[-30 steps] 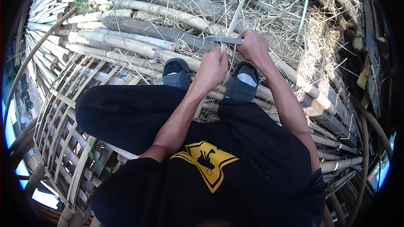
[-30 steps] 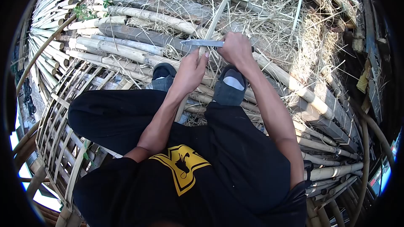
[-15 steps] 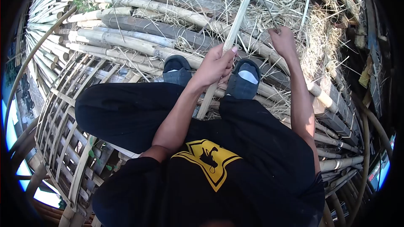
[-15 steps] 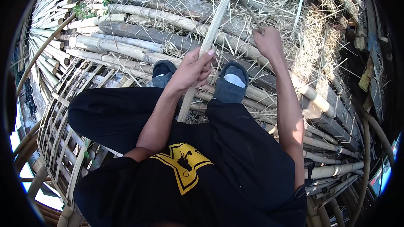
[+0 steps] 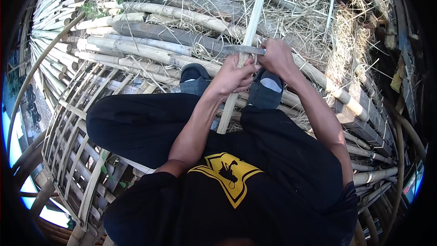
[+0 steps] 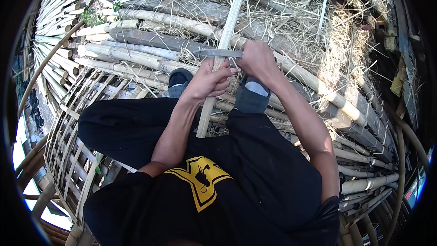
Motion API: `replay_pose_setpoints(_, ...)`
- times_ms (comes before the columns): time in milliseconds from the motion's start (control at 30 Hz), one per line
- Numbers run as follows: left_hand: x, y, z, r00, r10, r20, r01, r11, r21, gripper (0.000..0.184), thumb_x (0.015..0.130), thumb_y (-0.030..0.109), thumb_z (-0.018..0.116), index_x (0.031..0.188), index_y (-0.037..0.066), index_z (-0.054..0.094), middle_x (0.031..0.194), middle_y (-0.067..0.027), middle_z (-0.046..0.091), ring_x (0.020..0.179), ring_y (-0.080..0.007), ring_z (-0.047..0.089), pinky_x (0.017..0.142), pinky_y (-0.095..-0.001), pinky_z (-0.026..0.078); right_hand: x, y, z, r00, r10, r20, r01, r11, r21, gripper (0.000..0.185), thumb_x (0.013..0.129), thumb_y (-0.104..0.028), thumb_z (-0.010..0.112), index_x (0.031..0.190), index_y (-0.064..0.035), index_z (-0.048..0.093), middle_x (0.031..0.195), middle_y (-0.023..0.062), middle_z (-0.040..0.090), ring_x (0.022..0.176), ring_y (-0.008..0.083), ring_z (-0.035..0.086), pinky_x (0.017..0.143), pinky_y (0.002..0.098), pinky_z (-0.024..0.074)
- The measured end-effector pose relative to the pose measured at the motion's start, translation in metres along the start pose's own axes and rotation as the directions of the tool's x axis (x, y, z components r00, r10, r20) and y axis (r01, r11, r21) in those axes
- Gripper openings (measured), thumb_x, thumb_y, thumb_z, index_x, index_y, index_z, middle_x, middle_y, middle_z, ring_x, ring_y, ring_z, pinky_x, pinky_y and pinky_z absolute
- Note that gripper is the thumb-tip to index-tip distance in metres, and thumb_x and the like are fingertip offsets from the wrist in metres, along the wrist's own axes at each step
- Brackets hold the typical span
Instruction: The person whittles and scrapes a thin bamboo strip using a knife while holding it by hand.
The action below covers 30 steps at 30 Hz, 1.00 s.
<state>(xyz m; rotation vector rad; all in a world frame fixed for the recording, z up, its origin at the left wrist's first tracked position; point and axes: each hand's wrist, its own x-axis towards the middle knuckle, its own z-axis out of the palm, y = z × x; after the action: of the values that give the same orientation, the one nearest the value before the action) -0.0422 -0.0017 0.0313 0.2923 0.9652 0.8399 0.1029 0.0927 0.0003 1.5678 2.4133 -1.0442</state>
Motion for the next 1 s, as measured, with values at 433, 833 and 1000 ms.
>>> replay_pose_setpoints(433, -0.01, 0.014, 0.011, 0.991, 0.082, 0.11, -0.058, 0.976, -0.21, 0.016, 0.103, 0.027, 0.038, 0.103, 0.012, 0.039, 0.057, 0.0042, 0.029, 0.037, -0.0024, 0.026, 0.032, -0.0166, 0.023, 0.034, 0.125, -0.114, 0.788, 0.456, -0.414, -0.364, 0.887, 0.284, 0.042, 0.082, -0.038, 0.056, 0.07, 0.0021, 0.064, 0.065, 0.0201, 0.063, 0.066, 0.0347, 0.063, 0.066, 0.0414, 0.0468)
replay_pose_setpoints(833, 0.002, 0.001, 0.002, 0.994, 0.069, -0.082, -0.085, 0.974, -0.208, 0.017, 0.103, 0.029, 0.038, 0.106, 0.013, 0.039, 0.058, -0.002, 0.041, 0.032, -0.0069, 0.033, 0.028, -0.0213, 0.03, -0.014, 0.004, -0.011, 0.998, -0.006, -0.061, 0.013, 0.993, 0.118, 0.026, 0.077, -0.022, 0.058, 0.074, 0.0019, 0.068, 0.066, 0.0263, 0.061, 0.066, 0.0417, 0.063, 0.067, 0.0473, 0.051)
replay_pose_setpoints(1000, 0.004, -0.004, -0.001, 0.995, 0.064, -0.077, -0.076, 0.986, -0.152, 0.021, 0.103, 0.03, 0.036, 0.1, 0.01, 0.043, 0.055, -0.0003, 0.037, 0.03, -0.0062, 0.029, 0.027, -0.0211, 0.028, -0.02, -0.002, -0.001, 0.999, -0.049, 0.015, 0.048, 0.998, 0.043, 0.023, 0.072, -0.017, 0.059, 0.069, 0.0046, 0.066, 0.065, 0.0273, 0.061, 0.066, 0.0421, 0.063, 0.067, 0.0472, 0.0524)
